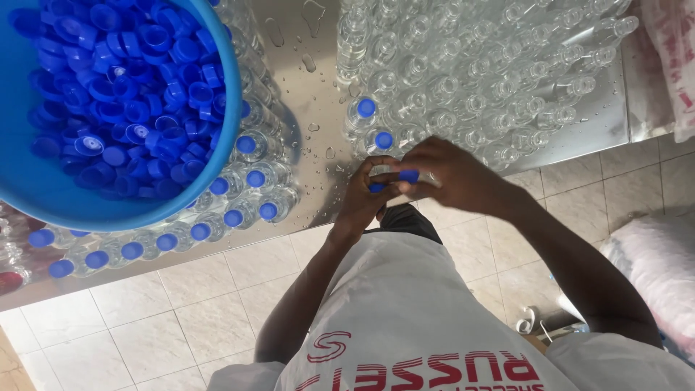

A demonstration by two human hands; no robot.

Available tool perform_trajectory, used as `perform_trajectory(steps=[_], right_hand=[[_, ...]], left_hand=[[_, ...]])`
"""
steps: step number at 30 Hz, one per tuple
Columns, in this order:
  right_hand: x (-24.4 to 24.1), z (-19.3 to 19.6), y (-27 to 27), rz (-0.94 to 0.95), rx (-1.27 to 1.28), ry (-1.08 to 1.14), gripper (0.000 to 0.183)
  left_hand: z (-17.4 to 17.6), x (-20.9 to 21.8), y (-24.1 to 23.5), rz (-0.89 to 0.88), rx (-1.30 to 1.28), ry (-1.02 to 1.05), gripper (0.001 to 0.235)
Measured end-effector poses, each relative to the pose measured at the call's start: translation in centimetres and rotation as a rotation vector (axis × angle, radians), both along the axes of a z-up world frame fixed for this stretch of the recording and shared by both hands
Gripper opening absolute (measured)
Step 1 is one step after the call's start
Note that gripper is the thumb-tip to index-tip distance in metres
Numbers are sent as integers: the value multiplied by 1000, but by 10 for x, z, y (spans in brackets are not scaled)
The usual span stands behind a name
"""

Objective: The person repeatedly takes blue bottle caps from a blue basin and screws them onto clear plastic water bottles arranged on a metal table. The person handles the caps and bottles by hand, working through rows of bottles to secure the lids.

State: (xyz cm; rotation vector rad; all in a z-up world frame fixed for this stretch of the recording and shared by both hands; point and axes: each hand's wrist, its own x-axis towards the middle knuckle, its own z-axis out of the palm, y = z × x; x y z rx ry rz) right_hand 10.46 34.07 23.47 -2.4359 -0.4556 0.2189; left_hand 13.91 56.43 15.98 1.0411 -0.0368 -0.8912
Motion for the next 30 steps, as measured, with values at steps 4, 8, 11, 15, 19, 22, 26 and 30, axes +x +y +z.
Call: perform_trajectory(steps=[4,8,11,15,19,22,26,30], right_hand=[[25,-37,-43,-73,-145,-116,48],[28,-71,-63,-29,-296,-104,48],[31,-64,-63,-36,-257,27,46],[40,-49,-58,-41,-173,119,42],[57,-64,-62,-30,-1,40,25],[65,-72,-65,-51,68,97,23],[67,-67,-64,-48,98,189,16],[68,-67,-63,-23,54,155,15]], left_hand=[[-13,8,10,83,86,156,14],[-6,9,27,156,54,273,39],[-23,1,42,255,-36,321,33],[-33,-7,54,315,-100,269,28],[-20,-11,44,364,-142,167,41],[-24,-22,30,395,-184,153,51],[-33,-36,4,453,-218,150,50],[-21,-40,-20,457,-228,168,51]])
